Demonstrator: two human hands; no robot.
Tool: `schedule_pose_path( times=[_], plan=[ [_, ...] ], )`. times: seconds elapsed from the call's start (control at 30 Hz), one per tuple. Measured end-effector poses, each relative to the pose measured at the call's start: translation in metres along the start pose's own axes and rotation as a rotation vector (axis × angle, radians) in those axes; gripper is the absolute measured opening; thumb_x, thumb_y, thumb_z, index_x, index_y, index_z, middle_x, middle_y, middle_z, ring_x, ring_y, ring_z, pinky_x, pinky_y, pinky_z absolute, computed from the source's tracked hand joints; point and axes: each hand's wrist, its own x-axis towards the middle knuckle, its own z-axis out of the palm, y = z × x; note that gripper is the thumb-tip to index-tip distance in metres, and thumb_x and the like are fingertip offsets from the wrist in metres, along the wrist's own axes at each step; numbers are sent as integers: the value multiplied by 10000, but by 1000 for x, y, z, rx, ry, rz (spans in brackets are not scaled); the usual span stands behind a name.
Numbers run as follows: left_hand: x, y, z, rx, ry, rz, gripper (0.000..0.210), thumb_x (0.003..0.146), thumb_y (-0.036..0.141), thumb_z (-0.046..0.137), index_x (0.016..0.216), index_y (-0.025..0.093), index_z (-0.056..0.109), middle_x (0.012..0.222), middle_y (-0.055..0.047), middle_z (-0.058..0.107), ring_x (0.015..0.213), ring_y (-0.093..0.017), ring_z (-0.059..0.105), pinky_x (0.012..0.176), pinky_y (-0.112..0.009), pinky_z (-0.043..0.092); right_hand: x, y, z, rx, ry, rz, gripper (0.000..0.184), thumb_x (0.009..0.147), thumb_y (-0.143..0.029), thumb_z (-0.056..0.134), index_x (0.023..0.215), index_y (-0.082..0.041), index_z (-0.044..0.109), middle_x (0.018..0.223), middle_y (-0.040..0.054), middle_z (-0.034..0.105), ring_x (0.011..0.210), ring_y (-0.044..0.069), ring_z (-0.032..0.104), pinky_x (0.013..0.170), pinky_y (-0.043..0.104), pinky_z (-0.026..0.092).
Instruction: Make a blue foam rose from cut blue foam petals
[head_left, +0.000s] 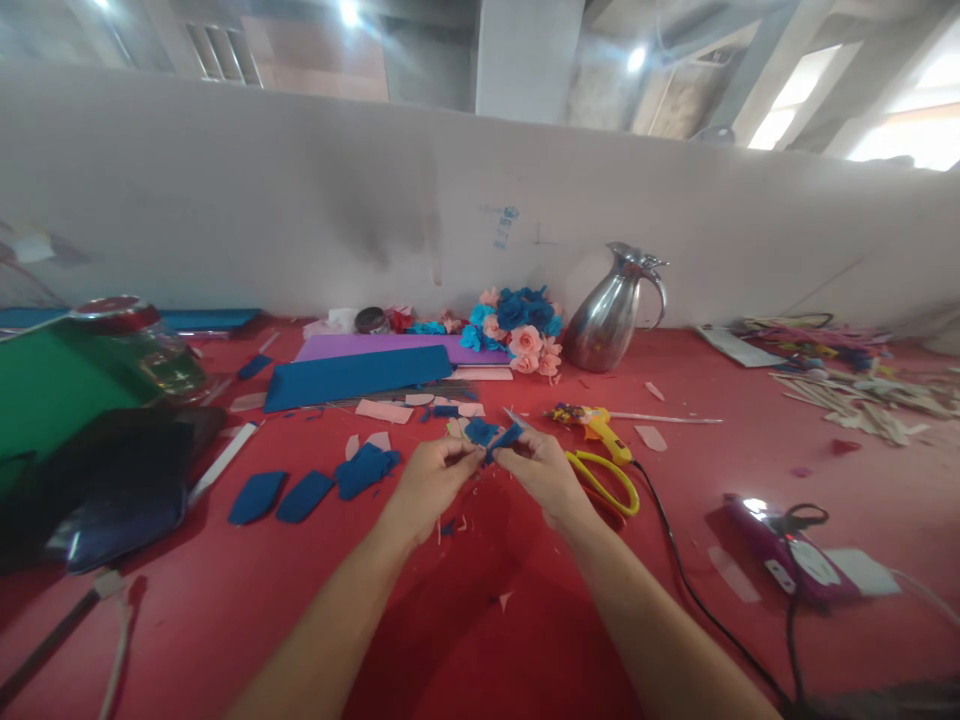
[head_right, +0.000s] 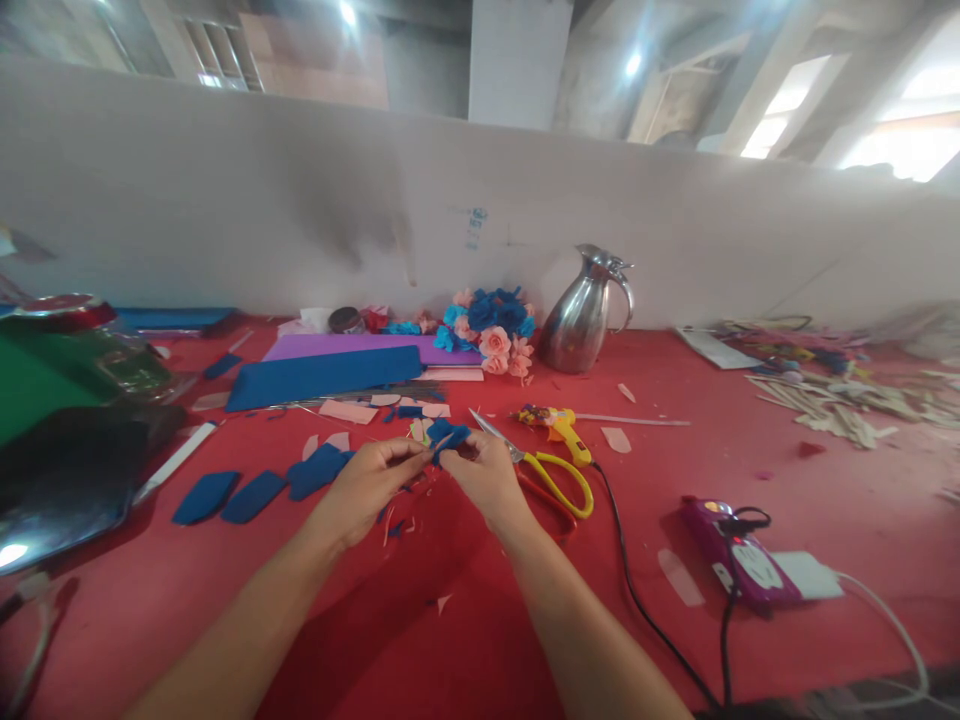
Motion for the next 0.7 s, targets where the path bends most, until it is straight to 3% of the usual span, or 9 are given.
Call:
schedule_pose_path(
  times=[0.33,0.7],
  plan=[
    [3,-8,-1,407,88,271,177,781,243,521,690,178,658,707,-27,636,662,-160,561,606,-251,398,1,3,0,6,-15,1,148,628,-250,618,726,-188,711,751,7,720,746,171,637,793,302,478],
    [0,-2,-1,443,85,283,171,780,233,520,695,185,661,711,-28,637,649,-160,565,613,-259,397,0,-4,-2,36,-21,28,100,621,-256,631,674,-189,683,685,-13,682,689,146,597,741,284,464]
  ],
)
